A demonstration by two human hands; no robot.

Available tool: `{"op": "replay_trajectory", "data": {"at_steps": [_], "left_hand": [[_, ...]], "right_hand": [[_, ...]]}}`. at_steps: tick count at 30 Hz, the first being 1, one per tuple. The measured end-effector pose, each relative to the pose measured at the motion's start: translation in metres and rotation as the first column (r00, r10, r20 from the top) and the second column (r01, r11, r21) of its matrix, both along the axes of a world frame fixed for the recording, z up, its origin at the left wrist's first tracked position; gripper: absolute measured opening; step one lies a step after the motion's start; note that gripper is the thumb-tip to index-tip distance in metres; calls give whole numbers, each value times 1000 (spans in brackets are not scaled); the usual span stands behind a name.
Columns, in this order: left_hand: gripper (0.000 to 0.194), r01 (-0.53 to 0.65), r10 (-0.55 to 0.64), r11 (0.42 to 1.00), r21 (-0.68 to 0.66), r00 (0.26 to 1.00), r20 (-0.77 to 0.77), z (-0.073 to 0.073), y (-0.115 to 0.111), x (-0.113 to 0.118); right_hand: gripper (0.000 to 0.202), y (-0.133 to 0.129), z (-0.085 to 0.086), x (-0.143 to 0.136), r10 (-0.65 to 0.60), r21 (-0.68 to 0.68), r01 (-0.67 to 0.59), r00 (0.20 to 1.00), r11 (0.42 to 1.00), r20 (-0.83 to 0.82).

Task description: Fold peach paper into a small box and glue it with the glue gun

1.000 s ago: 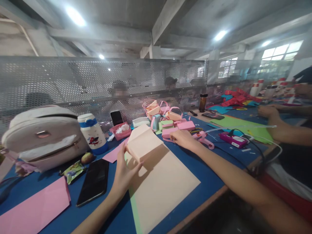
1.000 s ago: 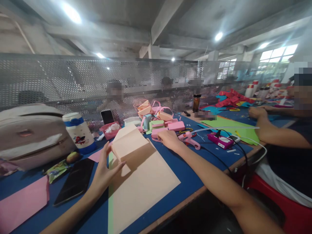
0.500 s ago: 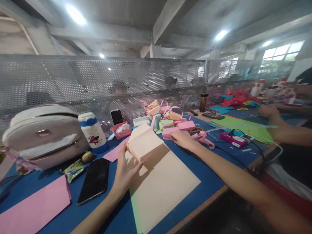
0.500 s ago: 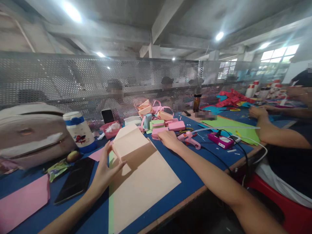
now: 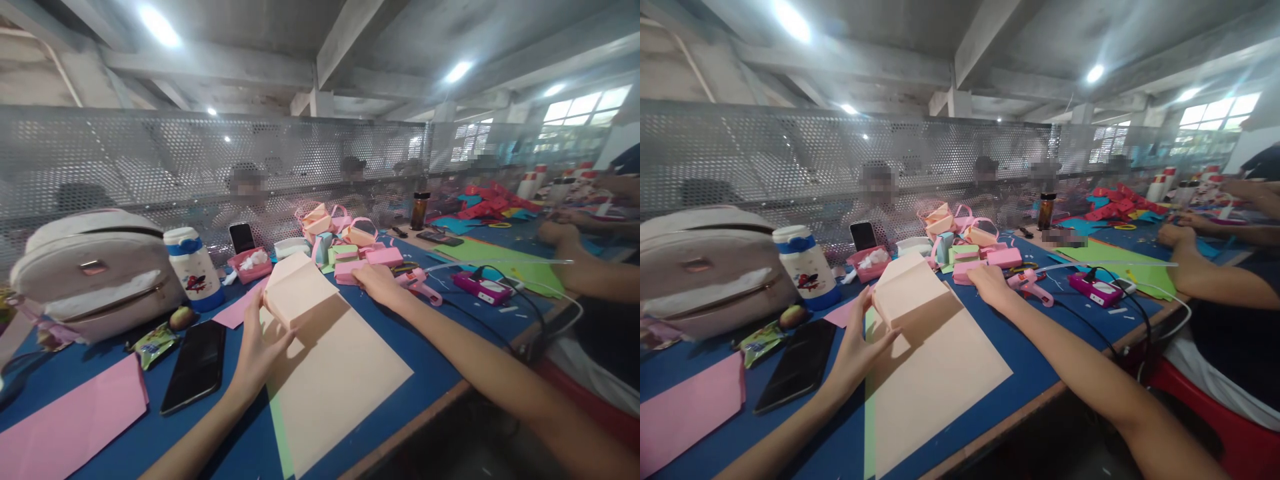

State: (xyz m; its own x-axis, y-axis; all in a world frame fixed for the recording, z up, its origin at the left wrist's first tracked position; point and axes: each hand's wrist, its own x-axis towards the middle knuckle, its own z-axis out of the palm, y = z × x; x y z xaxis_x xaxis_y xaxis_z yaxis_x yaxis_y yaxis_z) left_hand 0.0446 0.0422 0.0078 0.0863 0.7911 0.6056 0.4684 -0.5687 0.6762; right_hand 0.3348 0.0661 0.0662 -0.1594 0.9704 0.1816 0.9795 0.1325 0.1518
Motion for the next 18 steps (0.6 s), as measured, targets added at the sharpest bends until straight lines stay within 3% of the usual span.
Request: {"op": "replay_trajectory", "data": {"at_steps": [18], "left_hand": [[83, -7, 8, 1000, -8, 1000, 1, 1, -2, 1]], "right_hand": [[29, 7, -11, -4, 34, 18, -36, 993, 999, 109]]}}
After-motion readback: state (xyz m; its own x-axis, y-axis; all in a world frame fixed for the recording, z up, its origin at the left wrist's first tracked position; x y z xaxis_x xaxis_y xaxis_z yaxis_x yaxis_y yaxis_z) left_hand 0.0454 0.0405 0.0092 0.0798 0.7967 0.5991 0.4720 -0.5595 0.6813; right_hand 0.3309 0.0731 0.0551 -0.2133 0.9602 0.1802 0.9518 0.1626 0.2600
